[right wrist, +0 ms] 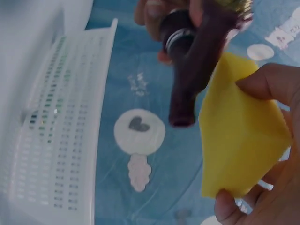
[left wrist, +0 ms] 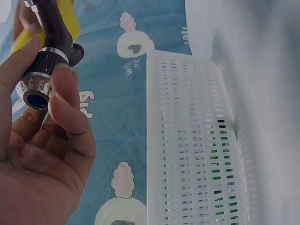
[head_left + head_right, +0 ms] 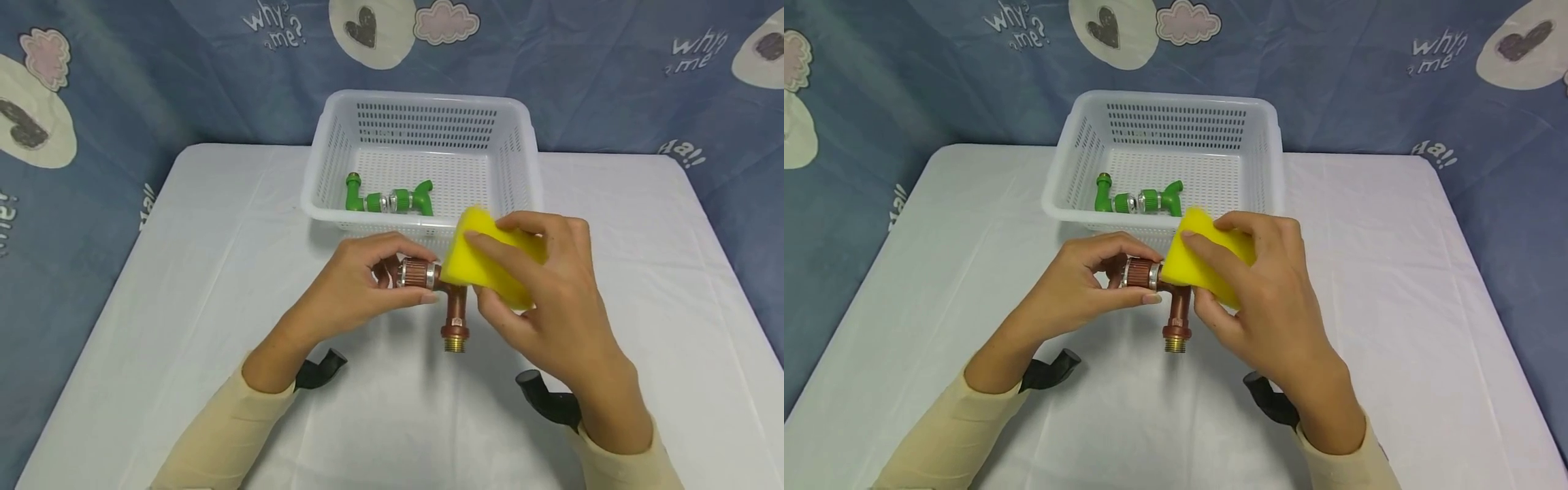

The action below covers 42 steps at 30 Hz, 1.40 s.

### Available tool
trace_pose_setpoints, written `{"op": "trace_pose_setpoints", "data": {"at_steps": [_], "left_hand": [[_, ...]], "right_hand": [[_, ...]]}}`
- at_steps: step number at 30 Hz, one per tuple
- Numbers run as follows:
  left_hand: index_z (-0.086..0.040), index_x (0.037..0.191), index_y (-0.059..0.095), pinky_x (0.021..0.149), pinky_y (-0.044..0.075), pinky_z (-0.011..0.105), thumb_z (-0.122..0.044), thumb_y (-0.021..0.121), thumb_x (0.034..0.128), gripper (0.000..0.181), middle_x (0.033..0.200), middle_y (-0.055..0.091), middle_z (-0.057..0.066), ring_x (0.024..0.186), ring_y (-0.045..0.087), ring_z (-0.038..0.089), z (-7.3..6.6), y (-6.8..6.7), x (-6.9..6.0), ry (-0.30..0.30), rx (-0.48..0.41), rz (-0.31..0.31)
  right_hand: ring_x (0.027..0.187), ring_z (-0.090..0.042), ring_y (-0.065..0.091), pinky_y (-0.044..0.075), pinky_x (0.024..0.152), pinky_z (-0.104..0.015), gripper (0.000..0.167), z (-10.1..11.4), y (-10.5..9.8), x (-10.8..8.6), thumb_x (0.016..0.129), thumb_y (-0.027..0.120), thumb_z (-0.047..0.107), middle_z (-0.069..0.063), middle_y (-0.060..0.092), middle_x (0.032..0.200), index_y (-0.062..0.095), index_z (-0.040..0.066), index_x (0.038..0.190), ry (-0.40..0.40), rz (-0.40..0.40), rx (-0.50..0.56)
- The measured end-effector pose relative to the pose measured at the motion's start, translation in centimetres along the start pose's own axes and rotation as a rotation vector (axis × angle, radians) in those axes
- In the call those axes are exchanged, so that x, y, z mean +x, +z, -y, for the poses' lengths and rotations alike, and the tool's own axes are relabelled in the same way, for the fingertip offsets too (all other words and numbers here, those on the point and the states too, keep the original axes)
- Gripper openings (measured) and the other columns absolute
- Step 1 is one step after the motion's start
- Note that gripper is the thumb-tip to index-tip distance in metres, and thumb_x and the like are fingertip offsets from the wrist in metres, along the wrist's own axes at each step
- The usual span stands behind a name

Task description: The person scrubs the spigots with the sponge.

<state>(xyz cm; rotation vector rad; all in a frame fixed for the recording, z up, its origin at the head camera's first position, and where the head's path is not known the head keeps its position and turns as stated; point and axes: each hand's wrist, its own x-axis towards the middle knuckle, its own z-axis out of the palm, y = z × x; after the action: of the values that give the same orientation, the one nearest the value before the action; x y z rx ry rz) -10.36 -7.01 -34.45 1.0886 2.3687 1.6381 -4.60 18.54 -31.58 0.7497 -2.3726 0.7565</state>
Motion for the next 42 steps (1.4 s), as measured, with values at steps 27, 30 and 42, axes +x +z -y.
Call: {"op": "trace_pose_setpoints", "data": {"at_steps": [27,30,42], "left_hand": [[-0.015,0.119,0.076,0.056,0.053,0.030,-0.015,0.094,0.0788,0.044,0.095,0.073,-0.010,0.065,0.064,0.011,-0.8,0.0,0.1,-0.054,-0.068,0.024],[-0.015,0.120,0.075,0.048,0.046,0.030,-0.014,0.093,0.0801,0.044,0.078,0.071,-0.008,0.057,0.064,0.014,-0.9,0.1,0.0,-0.091,-0.115,0.030],[-0.018,0.120,0.074,0.048,0.049,0.031,-0.012,0.091,0.0827,0.042,0.081,0.070,-0.004,0.058,0.061,0.018,-0.7,0.0,-0.2,-0.113,-0.139,-0.010]], "right_hand": [[0.119,-0.051,0.041,0.042,0.091,-0.052,0.042,0.0,0.5,-0.1,0.085,0.069,0.010,-0.025,0.056,0.136,0.075,0.009,0.126,-0.030,0.029,0.016],[0.117,-0.052,0.042,0.041,0.092,-0.054,0.041,-0.3,0.4,-0.1,0.086,0.067,0.011,-0.026,0.056,0.133,0.075,0.008,0.126,-0.019,0.020,-0.018],[0.113,-0.054,0.041,0.034,0.086,-0.059,0.041,-1.2,-0.2,0.0,0.085,0.073,0.007,-0.028,0.056,0.131,0.075,0.005,0.126,0.112,-0.024,-0.135]]}}
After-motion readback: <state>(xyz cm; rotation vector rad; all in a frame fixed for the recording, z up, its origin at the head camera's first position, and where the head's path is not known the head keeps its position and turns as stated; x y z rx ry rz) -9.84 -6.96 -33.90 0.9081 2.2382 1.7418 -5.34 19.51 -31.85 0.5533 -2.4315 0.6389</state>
